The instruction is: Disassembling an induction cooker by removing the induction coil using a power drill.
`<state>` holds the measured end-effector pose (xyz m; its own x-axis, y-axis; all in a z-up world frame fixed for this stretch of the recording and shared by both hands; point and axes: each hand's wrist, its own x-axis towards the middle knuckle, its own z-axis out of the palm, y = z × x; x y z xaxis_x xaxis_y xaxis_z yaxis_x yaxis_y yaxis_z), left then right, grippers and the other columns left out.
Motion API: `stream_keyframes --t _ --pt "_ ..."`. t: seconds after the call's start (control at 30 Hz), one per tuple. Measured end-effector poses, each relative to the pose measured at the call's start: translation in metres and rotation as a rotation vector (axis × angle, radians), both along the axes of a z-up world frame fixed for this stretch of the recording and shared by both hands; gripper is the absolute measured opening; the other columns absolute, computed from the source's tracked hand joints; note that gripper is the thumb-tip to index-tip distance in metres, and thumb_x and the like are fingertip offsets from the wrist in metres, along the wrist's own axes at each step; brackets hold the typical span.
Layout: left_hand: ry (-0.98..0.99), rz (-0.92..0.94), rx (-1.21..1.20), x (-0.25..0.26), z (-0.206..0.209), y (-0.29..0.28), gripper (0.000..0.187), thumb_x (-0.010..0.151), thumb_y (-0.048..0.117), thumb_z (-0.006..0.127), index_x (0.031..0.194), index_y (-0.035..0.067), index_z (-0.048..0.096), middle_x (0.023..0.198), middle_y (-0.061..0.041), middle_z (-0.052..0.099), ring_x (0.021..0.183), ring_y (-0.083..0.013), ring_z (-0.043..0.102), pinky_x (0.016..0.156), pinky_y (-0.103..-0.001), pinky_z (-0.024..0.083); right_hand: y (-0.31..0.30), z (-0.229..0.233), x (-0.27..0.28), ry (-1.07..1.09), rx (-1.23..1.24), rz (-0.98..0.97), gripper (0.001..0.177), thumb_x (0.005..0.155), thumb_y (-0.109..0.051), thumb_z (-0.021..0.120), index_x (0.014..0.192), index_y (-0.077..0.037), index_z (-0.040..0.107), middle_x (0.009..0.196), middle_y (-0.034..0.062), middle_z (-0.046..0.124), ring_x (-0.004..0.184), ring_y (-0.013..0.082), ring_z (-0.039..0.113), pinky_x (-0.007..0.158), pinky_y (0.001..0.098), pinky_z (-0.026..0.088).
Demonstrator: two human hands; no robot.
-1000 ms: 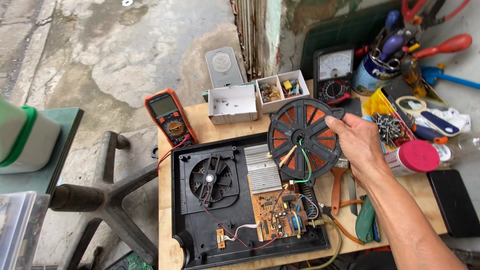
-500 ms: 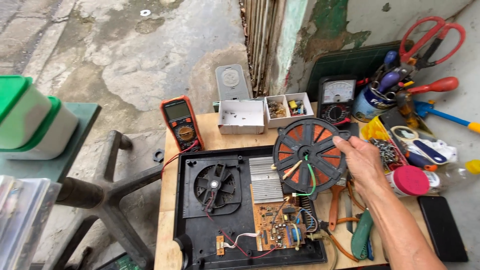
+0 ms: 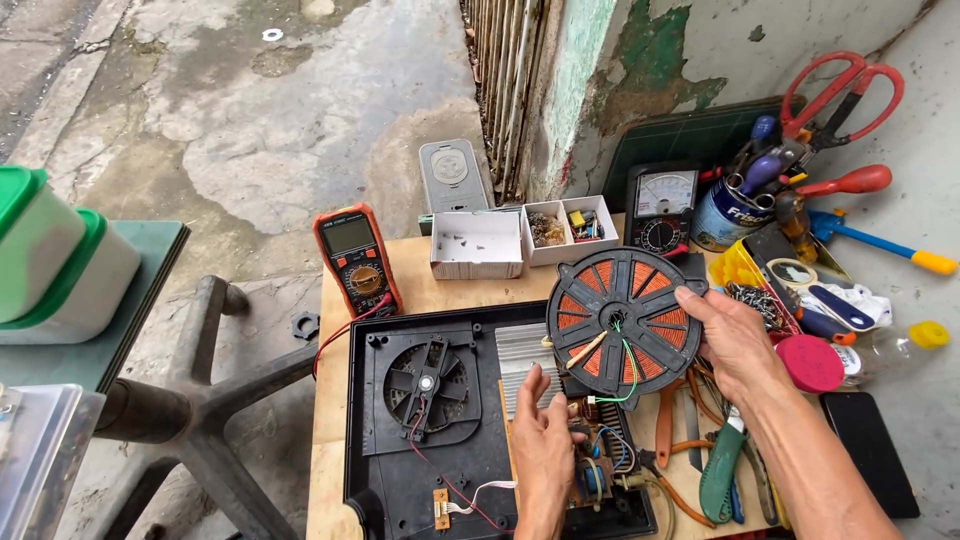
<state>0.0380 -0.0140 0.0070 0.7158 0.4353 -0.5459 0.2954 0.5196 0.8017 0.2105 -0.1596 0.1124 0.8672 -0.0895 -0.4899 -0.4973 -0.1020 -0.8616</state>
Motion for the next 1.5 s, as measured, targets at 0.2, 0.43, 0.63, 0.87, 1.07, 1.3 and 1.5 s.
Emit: stream_keyframes --t 0.2,0.43,0.63,0.87,1.07,1.3,1.5 --pt "-0.158 -0.026 -0.009 0.016 -0.023 -0.012 0.080 0.107 0.017 0.054 0.177 0.030 0.018 0.174 -0.007 0.052 0.080 -0.0083 0.080 0.060 -0.021 0.072 -0.010 -0.018 0.010 -0.006 0.021 -0.008 0.025 0.109 -0.017 0.070 0.132 -0.006 0.073 0.127 0.0119 0.080 0.112 0.0245 0.073 0.100 0.0426 0.059" --pt "-0.153 -0.029 0.215 0.012 -0.008 -0.023 0.078 0.105 0.024 0.053 0.176 0.033 0.021 0.167 0.003 0.064 0.078 -0.0042 0.079 0.060 -0.019 0.069 -0.016 -0.036 0.019 -0.010 0.055 -0.045 0.026 0.108 -0.015 0.072 0.131 -0.004 0.073 0.125 0.0122 0.080 0.109 0.0223 0.074 0.099 0.0376 0.062" --pt "-0.076 -0.135 0.401 0.009 -0.006 -0.026 0.081 0.108 0.025 0.055 0.176 0.037 0.013 0.173 0.011 0.054 0.093 -0.0151 0.085 0.096 -0.041 0.066 -0.012 -0.029 0.016 0.006 0.035 -0.041 0.029 0.108 -0.016 0.070 0.134 -0.003 0.072 0.126 0.0138 0.080 0.110 0.0249 0.075 0.096 0.0412 0.062" --pt "-0.100 -0.233 0.410 0.006 -0.013 -0.026 0.085 0.110 0.027 0.054 0.176 0.039 0.001 0.180 0.011 0.045 0.087 -0.0152 0.075 0.077 -0.048 0.049 -0.005 -0.019 0.010 0.002 0.040 -0.057 0.036 0.107 -0.014 0.071 0.140 -0.002 0.069 0.128 0.0140 0.079 0.111 0.0239 0.073 0.099 0.0394 0.061" --pt "-0.027 -0.283 0.440 0.008 -0.016 -0.026 0.085 0.110 0.030 0.055 0.176 0.041 0.002 0.179 0.016 0.044 0.084 -0.0205 0.073 0.076 -0.053 0.045 -0.004 -0.018 0.006 -0.038 0.021 0.016 0.030 0.111 -0.016 0.067 0.137 -0.002 0.072 0.127 0.0139 0.079 0.111 0.0258 0.073 0.098 0.0417 0.060" --pt "-0.075 -0.237 0.471 0.006 -0.019 -0.036 0.073 0.109 0.040 0.055 0.172 0.039 0.019 0.173 0.007 0.045 0.101 -0.0242 0.079 0.092 -0.060 0.065 -0.005 -0.017 0.005 -0.029 0.014 0.003 0.028 0.111 -0.016 0.068 0.134 -0.003 0.073 0.127 0.0140 0.079 0.111 0.0258 0.073 0.099 0.0421 0.060" --pt "-0.062 -0.058 0.550 0.005 -0.044 -0.041 0.055 0.104 0.019 0.056 0.159 0.024 0.055 0.152 -0.004 0.072 0.099 -0.0196 0.079 0.097 -0.039 0.062 -0.012 -0.032 0.014 -0.039 0.023 -0.019 0.027 0.109 -0.016 0.071 0.132 -0.003 0.074 0.123 0.0131 0.080 0.107 0.0237 0.074 0.095 0.0399 0.062"
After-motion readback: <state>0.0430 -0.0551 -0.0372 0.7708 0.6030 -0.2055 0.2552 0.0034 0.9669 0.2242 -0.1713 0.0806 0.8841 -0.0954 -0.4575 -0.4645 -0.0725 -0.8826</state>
